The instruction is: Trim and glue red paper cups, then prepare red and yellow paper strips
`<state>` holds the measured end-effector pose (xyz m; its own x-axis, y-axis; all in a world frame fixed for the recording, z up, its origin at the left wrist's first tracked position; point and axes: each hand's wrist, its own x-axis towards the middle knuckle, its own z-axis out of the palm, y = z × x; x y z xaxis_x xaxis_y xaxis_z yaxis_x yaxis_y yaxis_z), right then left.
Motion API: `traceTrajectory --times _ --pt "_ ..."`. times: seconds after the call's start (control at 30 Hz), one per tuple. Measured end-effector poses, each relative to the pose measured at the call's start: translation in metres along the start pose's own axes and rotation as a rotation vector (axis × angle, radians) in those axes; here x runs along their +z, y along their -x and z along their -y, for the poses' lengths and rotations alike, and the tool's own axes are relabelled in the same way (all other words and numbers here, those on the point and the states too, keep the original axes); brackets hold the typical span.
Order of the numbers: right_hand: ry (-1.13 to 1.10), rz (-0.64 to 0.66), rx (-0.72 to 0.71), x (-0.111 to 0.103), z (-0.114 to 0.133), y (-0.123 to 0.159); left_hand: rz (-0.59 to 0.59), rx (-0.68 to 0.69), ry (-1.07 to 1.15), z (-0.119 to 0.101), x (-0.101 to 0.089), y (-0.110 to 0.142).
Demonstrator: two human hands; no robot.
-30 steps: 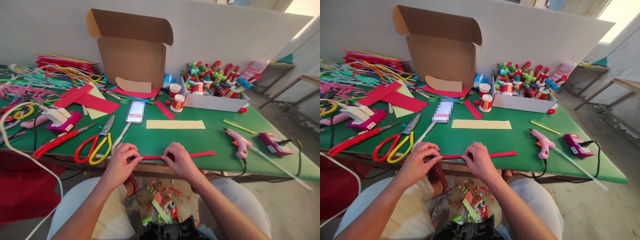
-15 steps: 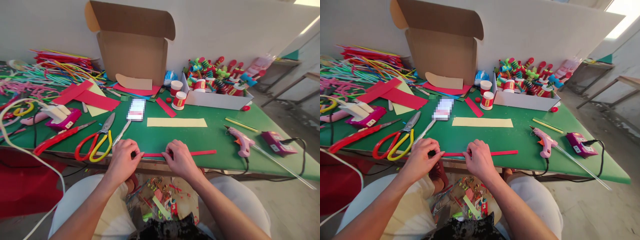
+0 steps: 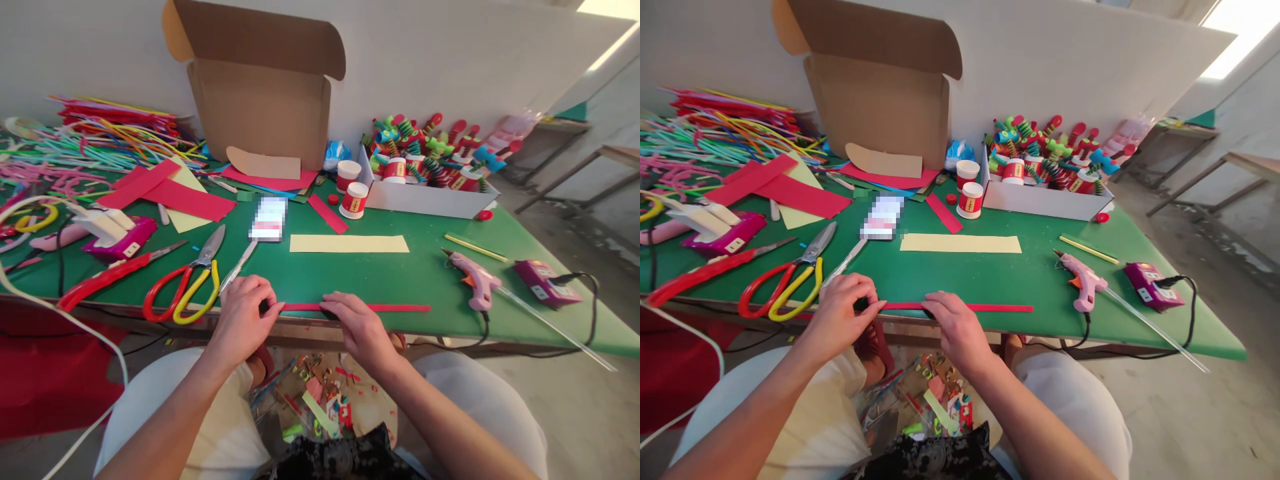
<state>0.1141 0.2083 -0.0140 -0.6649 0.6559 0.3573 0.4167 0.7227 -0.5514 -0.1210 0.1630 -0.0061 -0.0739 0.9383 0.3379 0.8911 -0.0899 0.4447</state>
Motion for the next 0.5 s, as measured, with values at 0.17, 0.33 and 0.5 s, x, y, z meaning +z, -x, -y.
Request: traceTrajectory --times 0.17,0.33,0.5 --pt "0.193 0.184 -0.03 0.004 0.013 0.006 -0.001 0.007 -0.052 0.003 -0.001 -0.004" --pt "0.238 0.226 0.017 0.006 0.02 0.004 -0.109 0.103 -0.207 -0.018 -0.003 0.009" --pt "0.215 0.251 0.042 0.008 0.022 0.008 -0.134 0.507 -0.239 -0.048 0.02 0.033"
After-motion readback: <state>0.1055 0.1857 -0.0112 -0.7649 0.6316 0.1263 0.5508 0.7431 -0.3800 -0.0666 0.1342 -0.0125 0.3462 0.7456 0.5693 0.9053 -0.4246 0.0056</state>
